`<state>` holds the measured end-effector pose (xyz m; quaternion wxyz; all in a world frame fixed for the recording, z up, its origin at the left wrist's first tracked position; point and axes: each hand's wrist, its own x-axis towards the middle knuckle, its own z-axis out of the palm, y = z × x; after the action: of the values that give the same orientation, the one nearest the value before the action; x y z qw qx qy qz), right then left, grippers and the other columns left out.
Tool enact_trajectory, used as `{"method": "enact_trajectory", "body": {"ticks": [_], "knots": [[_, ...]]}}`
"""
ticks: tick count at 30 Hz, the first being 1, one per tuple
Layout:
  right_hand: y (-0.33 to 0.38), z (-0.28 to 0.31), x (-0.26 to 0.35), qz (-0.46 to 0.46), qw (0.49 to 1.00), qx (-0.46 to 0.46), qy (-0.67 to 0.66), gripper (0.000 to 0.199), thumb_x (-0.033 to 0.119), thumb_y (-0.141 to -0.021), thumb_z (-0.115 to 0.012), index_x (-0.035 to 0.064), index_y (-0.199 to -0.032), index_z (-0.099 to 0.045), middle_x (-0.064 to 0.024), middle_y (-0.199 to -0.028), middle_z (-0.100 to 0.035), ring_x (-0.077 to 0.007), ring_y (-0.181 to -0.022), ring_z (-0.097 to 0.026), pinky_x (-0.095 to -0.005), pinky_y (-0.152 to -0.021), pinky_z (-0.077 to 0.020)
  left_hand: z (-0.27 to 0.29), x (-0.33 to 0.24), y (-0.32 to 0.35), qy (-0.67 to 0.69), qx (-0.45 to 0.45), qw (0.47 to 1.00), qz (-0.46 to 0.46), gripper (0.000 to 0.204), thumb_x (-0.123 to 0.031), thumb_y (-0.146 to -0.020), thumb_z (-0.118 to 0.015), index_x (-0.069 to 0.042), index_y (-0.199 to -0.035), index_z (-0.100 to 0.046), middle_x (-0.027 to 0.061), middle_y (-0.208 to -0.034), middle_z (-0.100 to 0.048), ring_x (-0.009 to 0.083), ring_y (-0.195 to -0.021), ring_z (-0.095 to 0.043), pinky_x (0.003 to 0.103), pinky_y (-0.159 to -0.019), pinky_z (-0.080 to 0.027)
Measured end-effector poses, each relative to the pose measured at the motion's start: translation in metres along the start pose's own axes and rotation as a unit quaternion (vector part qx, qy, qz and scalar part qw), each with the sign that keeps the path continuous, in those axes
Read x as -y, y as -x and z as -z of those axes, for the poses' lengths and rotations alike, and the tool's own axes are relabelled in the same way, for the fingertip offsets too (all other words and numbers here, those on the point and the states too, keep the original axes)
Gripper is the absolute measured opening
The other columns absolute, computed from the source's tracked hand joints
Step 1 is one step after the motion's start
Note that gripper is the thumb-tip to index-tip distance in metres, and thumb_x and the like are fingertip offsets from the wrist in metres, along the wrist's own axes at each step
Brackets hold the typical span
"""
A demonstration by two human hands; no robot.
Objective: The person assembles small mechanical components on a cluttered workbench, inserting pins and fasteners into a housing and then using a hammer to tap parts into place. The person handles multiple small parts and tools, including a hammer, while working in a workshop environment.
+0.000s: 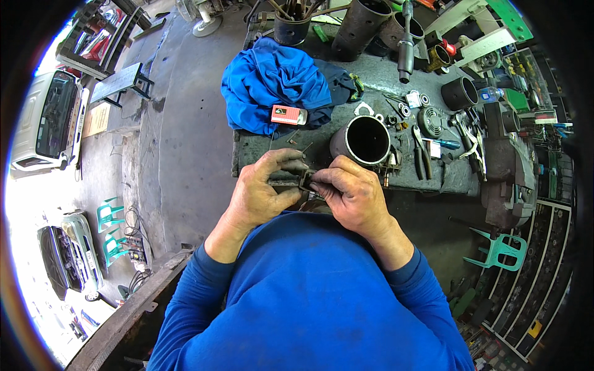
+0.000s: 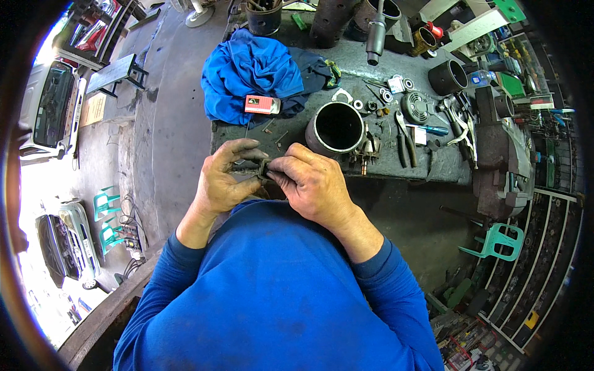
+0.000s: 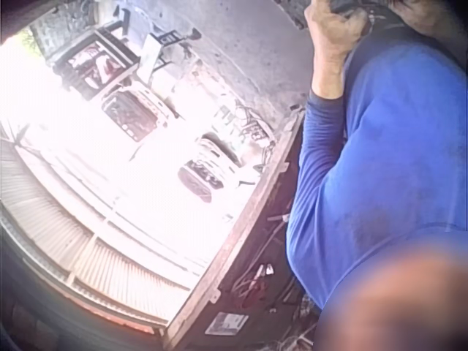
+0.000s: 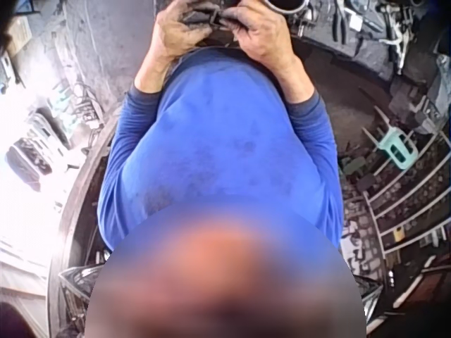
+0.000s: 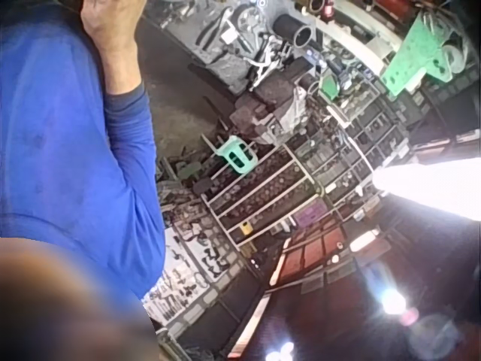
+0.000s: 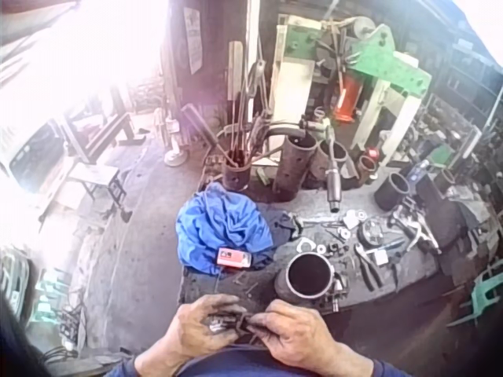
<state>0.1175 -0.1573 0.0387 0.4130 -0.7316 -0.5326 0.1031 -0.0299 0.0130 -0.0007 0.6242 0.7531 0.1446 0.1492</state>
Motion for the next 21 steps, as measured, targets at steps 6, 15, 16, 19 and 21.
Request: {"method": "enact_trajectory", "body": {"ticks": [6,15,16,19,21], "knots": [[-0.001,0.011,0.004,-0.053,0.996,0.041,-0.058,0.013,0.010,-0.086,-0.085,0.0046,-0.095,-0.077,-0.0090,-0.087,-0.067,-0.0321,-0.079,-0.071,-0.0410,-0.068,-0.0564,-0.002,0.000,0.003,-0.029,-0.005,0.999,-0.034,0.064,0.004,-0.079,-0.086,0.001,-0.138,-0.062,0.0160,-0.118,-0.080,0.0226,-0.109,-0.078,0.036,-0.097,-0.064],[-0.001,0.013,-0.002,-0.004,0.997,0.068,-0.029,0.012,0.009,-0.085,-0.085,0.0051,-0.093,-0.077,-0.0084,-0.088,-0.069,-0.0307,-0.079,-0.071,-0.0400,-0.069,-0.0571,-0.002,0.001,0.004,-0.020,0.009,1.000,-0.010,0.063,0.005,-0.075,-0.086,0.000,-0.134,-0.065,0.0155,-0.115,-0.081,0.0230,-0.109,-0.079,0.037,-0.097,-0.064],[-0.001,0.013,-0.003,0.002,0.997,0.071,-0.032,0.011,0.008,-0.085,-0.085,0.0050,-0.093,-0.077,-0.0084,-0.088,-0.069,-0.0306,-0.079,-0.071,-0.0400,-0.069,-0.0571,-0.001,0.001,0.004,-0.021,0.014,1.000,-0.018,0.064,0.005,-0.075,-0.087,0.000,-0.135,-0.065,0.0155,-0.115,-0.081,0.0234,-0.109,-0.079,0.038,-0.098,-0.064],[-0.001,0.017,-0.005,-0.024,0.993,0.089,-0.069,0.011,0.007,-0.084,-0.085,0.0042,-0.093,-0.078,-0.0089,-0.087,-0.069,-0.0307,-0.080,-0.070,-0.0401,-0.070,-0.0568,-0.001,0.001,0.005,-0.018,0.025,0.999,-0.025,0.067,0.005,-0.074,-0.087,-0.001,-0.136,-0.064,0.0157,-0.114,-0.081,0.0244,-0.109,-0.079,0.038,-0.098,-0.064],[-0.002,0.021,-0.005,-0.036,0.992,0.090,-0.087,0.011,0.006,-0.084,-0.084,0.0035,-0.093,-0.078,-0.0094,-0.087,-0.070,-0.0305,-0.080,-0.071,-0.0402,-0.070,-0.0566,-0.003,0.002,0.005,-0.020,0.026,0.999,-0.026,0.069,0.005,-0.074,-0.088,-0.001,-0.137,-0.062,0.0159,-0.113,-0.081,0.0249,-0.109,-0.079,0.038,-0.098,-0.064]]}}
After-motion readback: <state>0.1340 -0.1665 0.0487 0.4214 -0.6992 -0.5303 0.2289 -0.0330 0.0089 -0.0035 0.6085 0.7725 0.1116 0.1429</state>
